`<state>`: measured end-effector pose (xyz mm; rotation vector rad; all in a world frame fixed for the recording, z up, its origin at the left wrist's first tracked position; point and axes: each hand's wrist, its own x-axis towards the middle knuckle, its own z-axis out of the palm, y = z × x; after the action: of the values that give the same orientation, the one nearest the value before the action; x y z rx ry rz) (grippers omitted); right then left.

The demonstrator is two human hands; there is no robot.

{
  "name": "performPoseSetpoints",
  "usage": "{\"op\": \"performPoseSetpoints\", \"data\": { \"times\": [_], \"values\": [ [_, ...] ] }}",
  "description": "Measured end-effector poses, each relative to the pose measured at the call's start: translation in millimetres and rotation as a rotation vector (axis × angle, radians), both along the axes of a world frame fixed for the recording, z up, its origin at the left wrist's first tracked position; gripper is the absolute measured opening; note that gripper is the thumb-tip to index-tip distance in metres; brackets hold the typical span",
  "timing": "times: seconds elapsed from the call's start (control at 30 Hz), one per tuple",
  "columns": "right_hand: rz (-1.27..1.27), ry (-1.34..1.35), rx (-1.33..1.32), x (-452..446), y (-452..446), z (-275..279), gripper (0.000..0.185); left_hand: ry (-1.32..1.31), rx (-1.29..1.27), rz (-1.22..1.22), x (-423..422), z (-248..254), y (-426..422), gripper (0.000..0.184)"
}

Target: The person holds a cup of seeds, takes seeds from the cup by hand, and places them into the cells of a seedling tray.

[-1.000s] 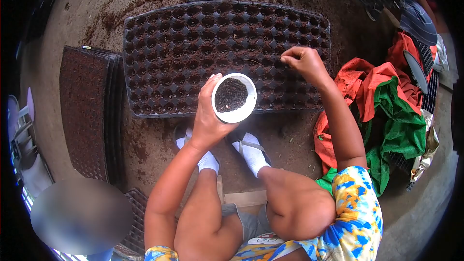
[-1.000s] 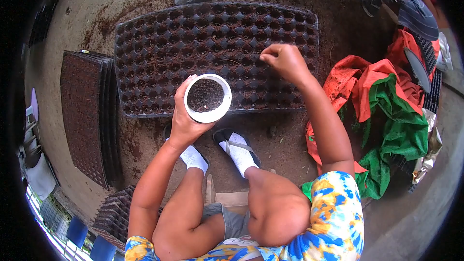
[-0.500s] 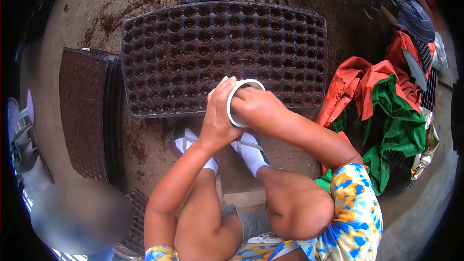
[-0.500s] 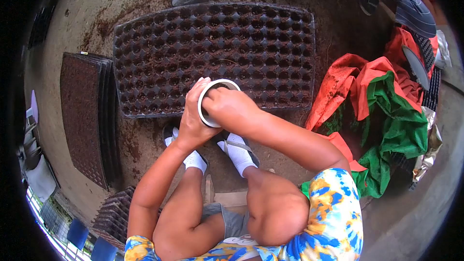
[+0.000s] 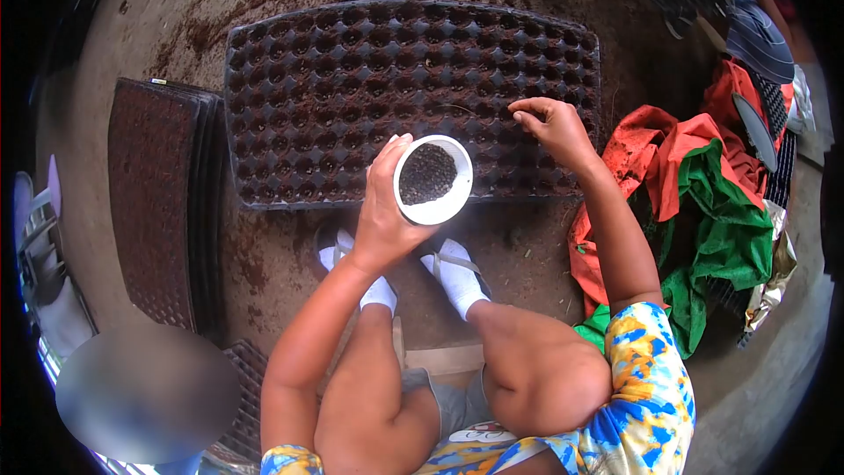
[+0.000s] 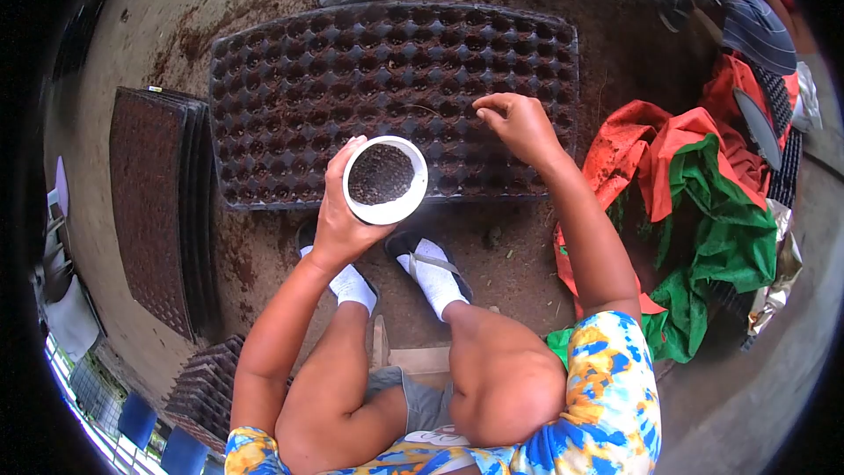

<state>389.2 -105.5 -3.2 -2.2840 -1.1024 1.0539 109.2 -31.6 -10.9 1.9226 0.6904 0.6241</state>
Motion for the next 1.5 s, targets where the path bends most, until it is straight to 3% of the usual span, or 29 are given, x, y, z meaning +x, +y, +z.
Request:
{"op": "performPoseSetpoints", "data": {
  "times": [1.5],
  "values": [
    [-0.182,0.113,0.073,1.8,-4.4,-15.6,0.017,0.001,-0.026,-0.012,-0.9,-1.8,-1.8,0.101]
  ]
}}
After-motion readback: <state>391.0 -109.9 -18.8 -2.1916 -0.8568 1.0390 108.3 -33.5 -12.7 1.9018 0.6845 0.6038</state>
